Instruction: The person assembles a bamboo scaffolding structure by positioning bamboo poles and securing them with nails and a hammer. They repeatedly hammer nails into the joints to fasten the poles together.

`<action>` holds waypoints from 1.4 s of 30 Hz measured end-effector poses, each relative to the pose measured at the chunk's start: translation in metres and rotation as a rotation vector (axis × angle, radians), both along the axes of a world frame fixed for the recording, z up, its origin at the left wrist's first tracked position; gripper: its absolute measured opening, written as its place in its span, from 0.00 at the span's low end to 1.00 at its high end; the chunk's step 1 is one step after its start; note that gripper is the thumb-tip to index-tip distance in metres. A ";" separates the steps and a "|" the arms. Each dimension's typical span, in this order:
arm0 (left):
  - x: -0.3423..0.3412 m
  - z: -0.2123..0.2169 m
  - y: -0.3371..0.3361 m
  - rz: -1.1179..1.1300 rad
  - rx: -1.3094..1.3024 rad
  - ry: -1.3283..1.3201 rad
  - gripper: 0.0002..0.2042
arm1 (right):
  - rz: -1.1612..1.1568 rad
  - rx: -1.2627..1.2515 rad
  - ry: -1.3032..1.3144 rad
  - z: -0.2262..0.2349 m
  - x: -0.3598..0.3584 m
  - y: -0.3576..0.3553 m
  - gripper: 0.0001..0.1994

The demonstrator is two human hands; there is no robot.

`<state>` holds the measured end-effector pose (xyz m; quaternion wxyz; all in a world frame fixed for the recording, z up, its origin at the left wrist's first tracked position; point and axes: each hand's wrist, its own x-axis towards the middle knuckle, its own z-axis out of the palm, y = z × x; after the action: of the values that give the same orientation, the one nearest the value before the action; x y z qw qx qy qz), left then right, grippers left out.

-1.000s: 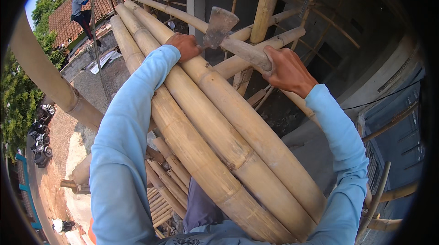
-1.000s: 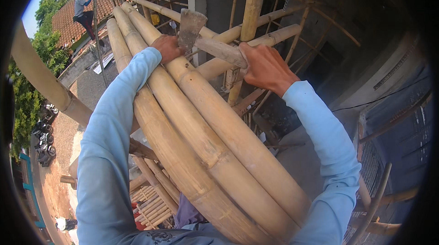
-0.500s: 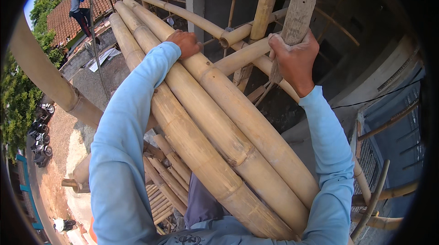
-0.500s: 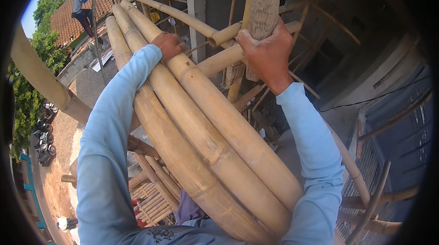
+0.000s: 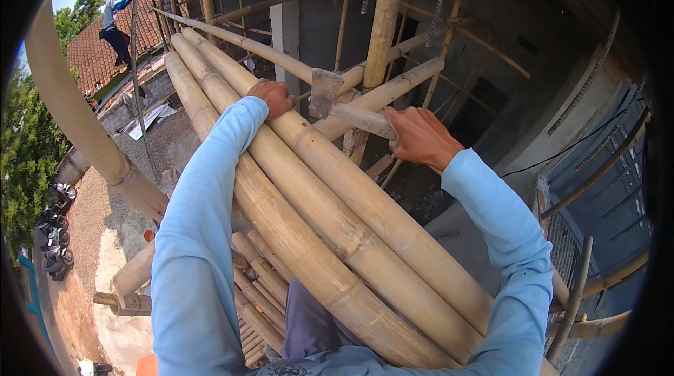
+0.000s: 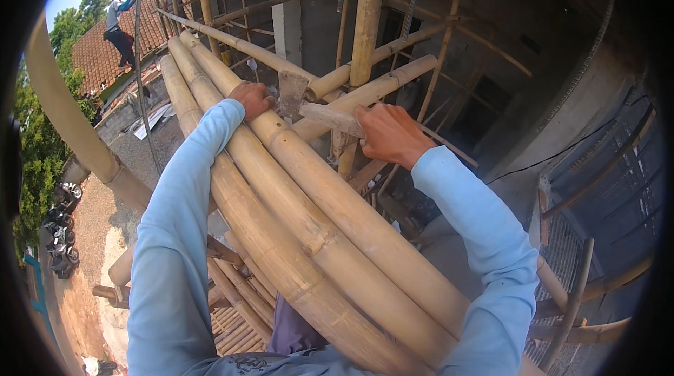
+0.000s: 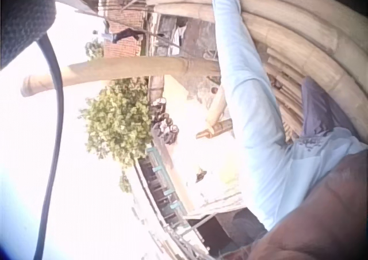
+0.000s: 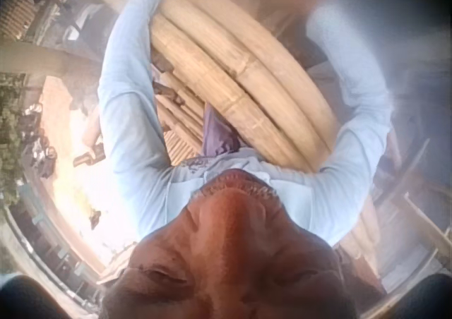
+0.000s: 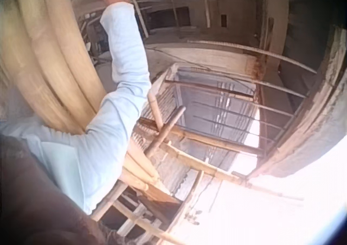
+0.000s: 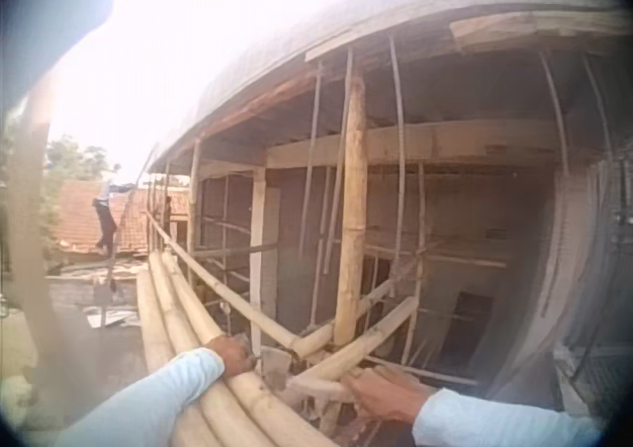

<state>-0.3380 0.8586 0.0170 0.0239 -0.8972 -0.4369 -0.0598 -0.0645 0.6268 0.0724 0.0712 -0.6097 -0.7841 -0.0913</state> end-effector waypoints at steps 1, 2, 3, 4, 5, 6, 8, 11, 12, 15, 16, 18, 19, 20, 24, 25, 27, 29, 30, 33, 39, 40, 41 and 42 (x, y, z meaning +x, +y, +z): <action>0.002 0.000 0.001 0.029 -0.026 0.057 0.25 | -0.017 0.033 0.111 0.003 0.004 -0.016 0.23; 0.000 -0.002 0.001 0.041 0.003 -0.001 0.25 | -0.024 -0.057 0.349 0.007 0.009 -0.036 0.23; 0.000 -0.004 0.002 0.044 0.008 -0.031 0.24 | -0.066 -0.102 0.587 0.011 0.017 -0.067 0.24; -0.001 -0.005 0.002 0.056 0.035 -0.106 0.21 | -0.069 -0.129 0.839 0.013 0.021 -0.097 0.24; -0.001 -0.004 0.001 -0.020 0.018 -0.175 0.18 | -0.228 -0.280 0.962 0.012 0.026 -0.129 0.24; 0.000 -0.004 -0.004 -0.115 0.140 -0.218 0.17 | -0.335 -0.284 1.025 0.009 0.030 -0.164 0.24; 0.003 0.005 -0.023 -0.116 0.155 -0.285 0.17 | -0.436 -0.301 1.172 0.002 0.043 -0.232 0.23; 0.014 0.018 -0.108 -0.317 0.115 -0.374 0.21 | -0.652 -0.263 1.128 -0.008 0.061 -0.329 0.22; 0.019 0.016 -0.154 -0.402 0.075 -0.385 0.24 | -0.759 -0.246 1.110 -0.012 0.064 -0.354 0.22; 0.024 0.007 -0.294 -0.611 -0.097 -0.199 0.34 | -0.847 -0.187 1.158 -0.024 0.066 -0.410 0.24; 0.026 0.004 -0.330 -0.718 -0.111 -0.108 0.35 | -0.926 -0.227 1.089 -0.027 0.068 -0.419 0.23; 0.033 0.001 -0.373 -0.776 -0.091 -0.033 0.34 | -0.839 -0.133 1.180 -0.033 0.068 -0.428 0.23; 0.035 0.002 -0.377 -0.736 -0.080 -0.044 0.34 | -0.922 -0.121 1.159 -0.036 0.068 -0.429 0.22; 0.036 0.002 -0.378 -0.712 -0.098 -0.043 0.33 | -0.833 -0.104 1.161 -0.039 0.068 -0.430 0.22; 0.036 0.001 -0.375 -0.724 -0.063 -0.024 0.30 | -0.769 -0.140 1.102 -0.045 0.069 -0.427 0.21; 0.035 -0.004 -0.378 -0.721 -0.041 -0.041 0.29 | -0.691 -0.134 1.109 -0.043 0.068 -0.432 0.20; 0.036 -0.003 -0.385 -0.657 -0.116 0.042 0.30 | -0.744 -0.191 1.039 -0.044 0.065 -0.434 0.21; 0.044 0.013 -0.381 -0.632 -0.109 0.055 0.32 | -0.732 -0.145 1.026 -0.042 0.071 -0.426 0.21; 0.044 0.017 -0.382 -0.580 -0.136 0.115 0.34 | -0.731 -0.139 1.032 -0.042 0.069 -0.425 0.21; 0.042 0.018 -0.380 -0.680 -0.127 0.002 0.36 | -0.767 -0.164 1.002 -0.039 0.070 -0.424 0.23; 0.043 0.019 -0.381 -0.661 -0.126 0.018 0.35 | -0.751 -0.198 0.901 -0.048 0.080 -0.428 0.26; 0.042 0.018 -0.383 -0.650 -0.151 0.019 0.35 | -0.710 -0.192 0.891 -0.050 0.080 -0.432 0.26; 0.042 0.018 -0.383 -0.650 -0.153 0.005 0.35 | -0.730 -0.181 0.902 -0.052 0.080 -0.432 0.26; 0.042 0.019 -0.383 -0.663 -0.119 -0.040 0.34 | -0.761 -0.197 0.871 -0.052 0.079 -0.436 0.26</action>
<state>-0.2961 0.4758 0.0359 -0.0579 -0.9889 -0.1244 -0.0564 0.0144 0.1912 0.0201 0.2921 -0.8334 -0.4134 0.2219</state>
